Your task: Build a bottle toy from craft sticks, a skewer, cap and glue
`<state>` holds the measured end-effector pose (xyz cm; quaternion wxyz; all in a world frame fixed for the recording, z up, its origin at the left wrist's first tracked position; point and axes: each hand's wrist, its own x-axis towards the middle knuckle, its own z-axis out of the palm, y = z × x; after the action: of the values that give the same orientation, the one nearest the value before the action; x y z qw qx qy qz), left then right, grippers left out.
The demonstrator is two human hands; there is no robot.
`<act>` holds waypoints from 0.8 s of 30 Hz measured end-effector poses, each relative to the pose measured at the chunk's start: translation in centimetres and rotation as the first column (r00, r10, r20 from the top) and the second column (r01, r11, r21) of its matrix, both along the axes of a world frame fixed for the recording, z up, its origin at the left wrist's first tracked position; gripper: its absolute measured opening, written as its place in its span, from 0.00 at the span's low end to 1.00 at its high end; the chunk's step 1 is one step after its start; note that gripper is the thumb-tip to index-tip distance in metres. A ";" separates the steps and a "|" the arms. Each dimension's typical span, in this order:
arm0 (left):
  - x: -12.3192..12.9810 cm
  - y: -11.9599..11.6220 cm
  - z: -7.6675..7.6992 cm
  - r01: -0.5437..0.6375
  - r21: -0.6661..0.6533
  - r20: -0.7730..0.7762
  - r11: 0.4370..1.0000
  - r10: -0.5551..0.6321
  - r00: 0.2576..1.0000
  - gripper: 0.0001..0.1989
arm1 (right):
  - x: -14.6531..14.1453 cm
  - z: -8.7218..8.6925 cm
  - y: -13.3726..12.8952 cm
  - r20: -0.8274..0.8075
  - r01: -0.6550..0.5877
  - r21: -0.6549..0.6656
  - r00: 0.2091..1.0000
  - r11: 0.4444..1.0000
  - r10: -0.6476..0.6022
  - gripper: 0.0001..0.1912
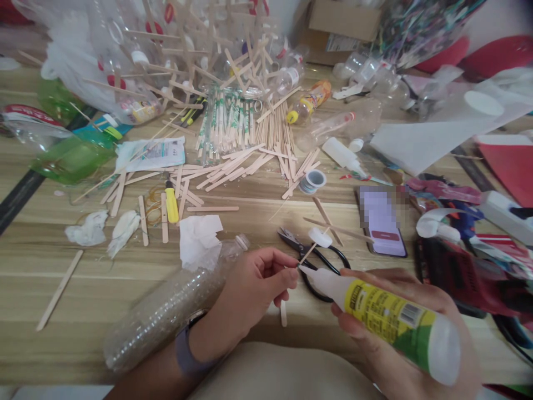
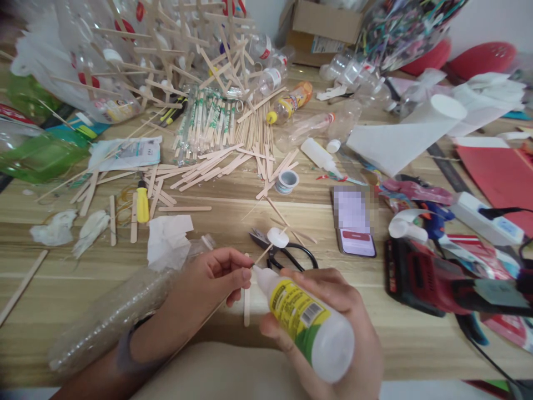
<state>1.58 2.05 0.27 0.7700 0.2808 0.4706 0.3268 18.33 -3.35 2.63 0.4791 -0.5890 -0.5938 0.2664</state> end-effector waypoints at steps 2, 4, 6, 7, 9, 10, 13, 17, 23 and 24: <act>0.0 0.0 0.0 -0.003 -0.001 0.000 1.000 0.003 1.000 0.06 | 0.0 -0.1 0.2 0.000 0.001 0.080 1.000 0.997 -0.001 0.20; -0.1 0.0 0.0 0.002 -0.001 0.001 1.000 -0.002 1.000 0.06 | -0.1 -0.2 0.3 0.007 0.000 0.122 1.000 0.993 0.000 0.21; -0.1 0.0 -0.1 0.007 0.002 -0.001 1.000 -0.007 1.000 0.06 | -0.1 -0.1 0.3 0.013 -0.006 0.128 1.000 0.992 0.005 0.20; -0.1 0.0 -0.1 0.009 0.004 -0.005 1.000 -0.009 1.000 0.06 | -0.2 -0.1 0.3 0.012 -0.008 0.123 1.000 0.992 0.007 0.20; -0.1 -0.1 -0.2 0.008 0.007 -0.011 1.000 -0.008 1.000 0.06 | -0.3 0.1 0.2 -0.007 0.013 0.102 1.000 0.995 -0.012 0.19; -0.1 -0.1 -0.2 0.010 0.008 -0.013 1.000 -0.010 1.000 0.07 | -0.4 0.3 0.1 -0.014 0.025 0.096 1.000 0.995 -0.023 0.18; -0.1 -0.1 -0.3 0.023 0.014 -0.015 1.000 -0.023 1.000 0.07 | -0.4 0.5 0.2 0.003 0.023 0.108 1.000 0.994 -0.023 0.18; -0.1 0.0 -0.3 0.030 0.025 -0.016 0.999 -0.030 0.999 0.08 | -0.3 0.6 0.5 0.006 0.022 0.110 1.000 0.994 -0.022 0.19; -0.2 0.0 -0.1 0.062 0.036 -0.070 0.997 -0.060 0.996 0.08 | -0.6 0.7 0.7 0.018 0.017 0.099 1.000 0.995 -0.019 0.18; -0.2 -0.1 -0.1 0.069 0.045 -0.086 0.997 -0.065 0.994 0.08 | -0.7 0.8 0.8 0.011 0.023 0.098 1.000 0.995 -0.024 0.18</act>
<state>1.33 1.99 0.16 0.7530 0.3281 0.4851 0.3000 17.66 -2.57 3.38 0.5067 -0.5733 -0.6022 0.2276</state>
